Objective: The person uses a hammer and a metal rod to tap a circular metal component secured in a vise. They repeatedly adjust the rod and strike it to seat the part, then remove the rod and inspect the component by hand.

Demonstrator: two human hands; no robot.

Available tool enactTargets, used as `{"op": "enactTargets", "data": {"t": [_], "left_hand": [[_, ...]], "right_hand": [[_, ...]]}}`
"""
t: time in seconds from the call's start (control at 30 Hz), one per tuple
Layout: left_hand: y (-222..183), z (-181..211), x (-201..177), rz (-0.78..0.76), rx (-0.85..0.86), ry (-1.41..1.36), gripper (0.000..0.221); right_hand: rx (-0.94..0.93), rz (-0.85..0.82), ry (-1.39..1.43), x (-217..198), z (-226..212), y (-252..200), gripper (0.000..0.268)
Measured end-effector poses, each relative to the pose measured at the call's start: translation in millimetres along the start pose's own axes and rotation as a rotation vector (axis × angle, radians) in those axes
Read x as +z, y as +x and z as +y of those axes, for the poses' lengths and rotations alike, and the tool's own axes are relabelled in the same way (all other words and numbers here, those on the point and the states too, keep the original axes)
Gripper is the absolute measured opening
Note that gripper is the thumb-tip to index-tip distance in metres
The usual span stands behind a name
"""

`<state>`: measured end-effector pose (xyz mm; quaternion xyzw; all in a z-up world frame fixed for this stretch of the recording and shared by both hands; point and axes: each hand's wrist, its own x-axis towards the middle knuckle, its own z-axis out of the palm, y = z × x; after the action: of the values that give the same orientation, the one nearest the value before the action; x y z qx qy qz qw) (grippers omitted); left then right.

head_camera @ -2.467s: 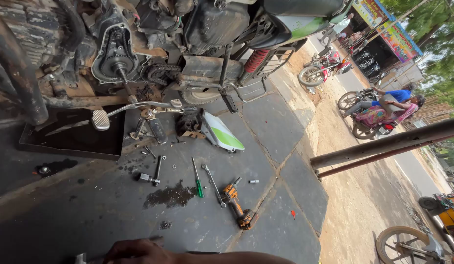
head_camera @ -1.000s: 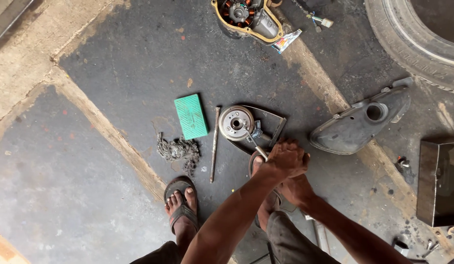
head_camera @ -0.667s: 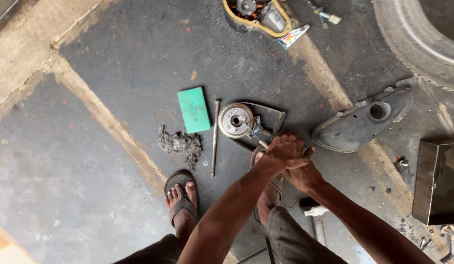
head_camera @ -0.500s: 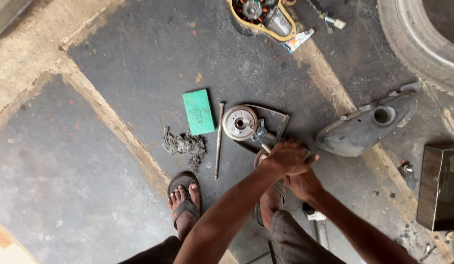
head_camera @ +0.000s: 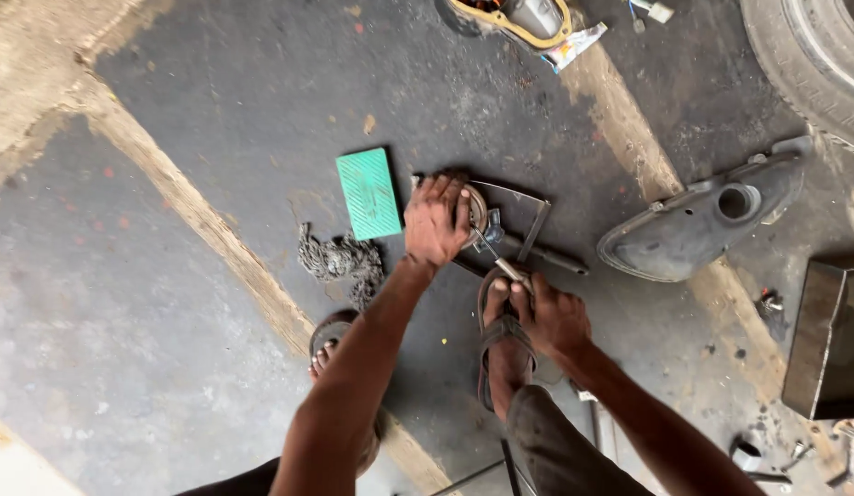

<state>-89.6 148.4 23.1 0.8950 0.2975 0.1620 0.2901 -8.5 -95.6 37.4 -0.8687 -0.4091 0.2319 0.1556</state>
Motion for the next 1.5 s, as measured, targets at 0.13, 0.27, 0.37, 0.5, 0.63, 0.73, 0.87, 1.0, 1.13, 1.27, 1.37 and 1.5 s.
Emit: {"op": "enactTargets", "data": {"t": [0.13,0.27,0.37,0.5,0.63,0.73,0.87,1.0,1.13,1.27,1.37,1.5], "left_hand": [[-1.6,2.7,-8.0,0.018,-0.037,-0.025,0.037],[-17.9,1.7,-2.5,-0.016,-0.061,-0.003,0.039],[-15.4,5.7,-10.1,-0.018,-0.123,-0.071,0.039],[-12.7,-8.9,3.1,0.017,-0.012,0.018,0.039],[-16.5,-6.5,5.1,0.042,0.024,0.041,0.036],[-17.5,9.1,-11.0,0.032,-0.034,-0.105,0.039],[-16.9,3.4,-5.4,0.140,0.031,-0.060,0.040],[-29.5,-1.1,9.5,-0.149,0.002,0.108,0.053],[13.0,74.4,-45.4,-0.240,0.298,0.317,0.081],[34.2,116.8,-2.9,-0.841,0.103,0.064,0.090],[41.6,129.4,72.5,-0.937,0.130,0.101,0.056],[42.0,150.6,128.8,-1.036,0.130,0.177,0.040]], "right_hand": [[-0.123,-0.112,-0.163,-8.2,27.0,17.4,0.041],[-0.165,-0.222,-0.181,-18.3,35.1,18.0,0.047],[-0.291,-0.156,-0.137,-14.4,43.7,18.2,0.050],[-0.292,-0.235,-0.205,-13.4,50.8,32.3,0.051],[-0.277,-0.362,-0.311,-22.8,57.2,39.8,0.049],[-0.285,-0.365,-0.343,-33.2,52.5,49.2,0.049],[-0.264,-0.328,-0.313,-23.1,54.0,36.1,0.051],[-0.079,-0.381,-0.255,-43.6,18.7,22.8,0.052],[-0.044,-0.274,-0.174,-41.8,22.2,26.3,0.052],[0.050,-0.175,-0.088,-43.3,12.2,8.4,0.053],[0.002,0.032,-0.020,-29.1,21.1,5.0,0.049],[-0.074,-0.094,-0.221,4.8,60.7,11.3,0.051]]}}
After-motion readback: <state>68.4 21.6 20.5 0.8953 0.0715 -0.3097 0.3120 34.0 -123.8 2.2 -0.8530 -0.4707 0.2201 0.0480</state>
